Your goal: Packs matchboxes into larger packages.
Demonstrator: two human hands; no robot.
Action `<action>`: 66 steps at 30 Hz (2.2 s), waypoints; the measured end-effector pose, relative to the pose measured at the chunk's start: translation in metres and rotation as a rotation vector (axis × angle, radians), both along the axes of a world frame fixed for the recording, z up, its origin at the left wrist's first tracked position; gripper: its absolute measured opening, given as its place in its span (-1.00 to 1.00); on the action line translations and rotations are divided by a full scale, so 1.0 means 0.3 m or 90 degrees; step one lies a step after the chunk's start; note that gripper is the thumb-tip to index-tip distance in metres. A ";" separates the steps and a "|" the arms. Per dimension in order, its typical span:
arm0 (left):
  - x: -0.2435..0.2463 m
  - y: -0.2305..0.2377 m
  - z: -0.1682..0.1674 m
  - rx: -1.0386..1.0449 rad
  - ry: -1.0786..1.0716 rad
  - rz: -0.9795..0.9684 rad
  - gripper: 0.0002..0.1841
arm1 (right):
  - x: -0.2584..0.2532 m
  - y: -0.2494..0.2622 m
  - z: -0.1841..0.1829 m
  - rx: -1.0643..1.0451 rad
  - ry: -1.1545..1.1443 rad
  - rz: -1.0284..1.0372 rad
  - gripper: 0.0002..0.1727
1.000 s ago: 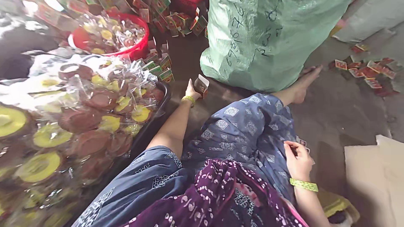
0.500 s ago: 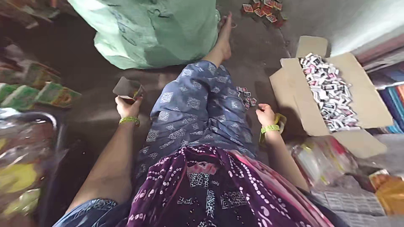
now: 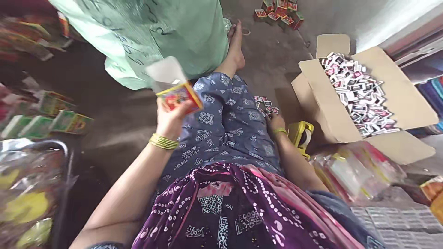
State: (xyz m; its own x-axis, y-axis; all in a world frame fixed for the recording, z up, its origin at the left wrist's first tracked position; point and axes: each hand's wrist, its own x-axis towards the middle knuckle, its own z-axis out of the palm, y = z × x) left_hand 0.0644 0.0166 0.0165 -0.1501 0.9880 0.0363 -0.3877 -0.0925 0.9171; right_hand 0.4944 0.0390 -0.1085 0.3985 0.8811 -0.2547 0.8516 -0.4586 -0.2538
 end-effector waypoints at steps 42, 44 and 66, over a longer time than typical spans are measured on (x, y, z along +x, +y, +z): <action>0.354 -0.083 -0.139 0.304 0.580 -0.366 -0.19 | -0.282 -0.301 0.456 0.442 0.162 0.542 -0.73; 0.350 -0.084 -0.143 0.327 0.567 -0.354 -0.29 | -0.276 -0.304 0.444 0.455 0.256 0.503 -0.73; 0.367 -0.089 -0.185 0.290 0.353 -0.389 0.00 | -0.296 -0.284 0.466 0.437 0.543 0.493 -0.87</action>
State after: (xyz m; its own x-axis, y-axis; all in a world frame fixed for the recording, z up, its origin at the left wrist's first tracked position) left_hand 0.1746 -0.0102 -0.0390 0.5438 0.7630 0.3494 -0.0062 -0.4126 0.9109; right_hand 0.4056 -0.0461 0.0312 -0.3191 0.8547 0.4095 0.2938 0.5000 -0.8147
